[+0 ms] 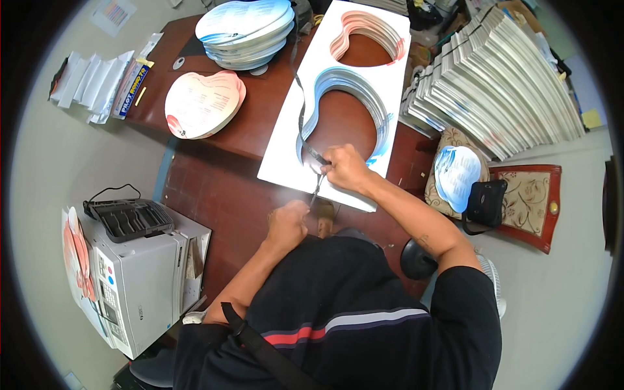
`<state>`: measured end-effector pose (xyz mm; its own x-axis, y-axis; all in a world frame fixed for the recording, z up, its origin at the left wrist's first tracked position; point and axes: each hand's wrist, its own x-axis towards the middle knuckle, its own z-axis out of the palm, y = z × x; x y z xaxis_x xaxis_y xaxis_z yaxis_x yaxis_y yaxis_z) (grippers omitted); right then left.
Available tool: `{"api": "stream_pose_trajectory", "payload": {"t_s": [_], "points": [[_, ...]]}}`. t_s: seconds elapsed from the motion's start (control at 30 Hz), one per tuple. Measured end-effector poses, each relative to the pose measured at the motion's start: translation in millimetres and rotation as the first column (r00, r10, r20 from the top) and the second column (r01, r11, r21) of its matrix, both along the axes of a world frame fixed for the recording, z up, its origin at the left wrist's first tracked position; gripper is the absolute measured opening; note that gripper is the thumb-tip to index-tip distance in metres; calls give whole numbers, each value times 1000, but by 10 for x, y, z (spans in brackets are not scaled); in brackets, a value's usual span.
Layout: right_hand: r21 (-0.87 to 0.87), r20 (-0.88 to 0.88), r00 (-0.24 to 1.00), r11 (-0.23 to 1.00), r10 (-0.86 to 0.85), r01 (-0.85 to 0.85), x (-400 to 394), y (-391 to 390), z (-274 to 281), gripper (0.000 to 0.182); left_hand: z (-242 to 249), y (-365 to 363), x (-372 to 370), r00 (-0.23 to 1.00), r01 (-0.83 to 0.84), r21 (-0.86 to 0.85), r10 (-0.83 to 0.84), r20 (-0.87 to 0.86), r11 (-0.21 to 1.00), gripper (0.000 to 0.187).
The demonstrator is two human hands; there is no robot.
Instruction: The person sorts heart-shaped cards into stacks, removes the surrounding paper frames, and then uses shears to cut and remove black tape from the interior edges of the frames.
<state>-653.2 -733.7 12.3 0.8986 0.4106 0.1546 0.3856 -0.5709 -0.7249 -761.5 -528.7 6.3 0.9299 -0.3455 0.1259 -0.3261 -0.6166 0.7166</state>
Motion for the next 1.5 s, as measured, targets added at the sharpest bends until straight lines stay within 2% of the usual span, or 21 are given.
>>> {"api": "stream_pose_trajectory", "payload": {"t_s": [0.03, 0.13, 0.23, 0.33, 0.37, 0.47, 0.5, 0.7, 0.8, 0.9, 1.0, 1.1, 1.2, 1.27, 1.33, 1.47, 1.5], "points": [[-7, -23, 1000, 1000, 8, -8, 27, -5, 6, 13, -26, 7, 1, 1000, -20, -29, 20, -5, 999, 13], [-86, -290, 956, 996, -35, 10, 120, -64, 94, 17, -40, 28, -30, 1000, -20, -68, 18, -19, 997, 10], [146, -537, 838, 967, -99, 208, 116, -65, 93, 26, 101, -6, -29, 985, -35, -152, 60, 162, 988, 5], [472, -752, 656, 749, 68, 464, 34, 174, 119, 33, 222, -155, 76, 997, 68, -341, -76, -8, 938, 3], [460, -823, 558, 705, 109, 540, 19, 209, 170, 36, 144, -214, 119, 983, 37, -489, -119, -138, 872, 11], [342, -615, 779, 850, -120, 401, 126, 288, -249, 36, -86, -171, 197, 876, -88, -429, -135, -464, 899, 13], [219, -538, 822, 911, -185, 348, 135, 278, -238, 38, -72, -187, 190, 907, -81, -443, -118, -404, 893, 16], [144, -643, 726, 892, -244, 428, 216, 297, -267, 39, -134, -111, 155, 945, -18, -529, -159, -287, 848, 21], [181, -676, 701, 872, -226, 456, 231, 274, -328, 36, -92, -93, 142, 924, -26, -479, -161, -346, 878, 19], [321, -787, 615, 815, -54, 482, 269, 130, -283, 29, -204, -28, 174, 882, -50, -575, -234, -409, 817, 16], [407, -806, 591, 755, 31, 514, 128, 43, 299, 25, -30, 128, 187, 894, -26, -644, -271, -357, 764, 15], [427, -759, 649, 719, -44, 548, 8, 4, 402, 25, 121, 247, 254, 966, -122, -660, -64, -250, 741, 14], [475, -737, 672, 651, -73, 592, -95, 47, 459, 24, 174, 183, 456, 935, -281, -622, 63, -349, 731, 14], [501, -732, 675, 604, -87, 620, -121, 76, 454, 24, 187, 76, 641, 927, -297, -550, 97, -363, 781, 14], [507, -725, 687, 629, -60, 590, -52, 37, 480, 24, 267, 42, 784, 907, -295, -440, 105, -407, 848, 14], [532, -712, 698, 704, 72, 470, 84, -17, 447, 22, 377, 14, 778, 925, -85, -204, 1, -380, 975, 22], [550, -693, 711, 724, 117, 417, 140, -37, 445, 21, 260, -5, 760, 966, -15, -197, -37, -255, 980, 29]]}}
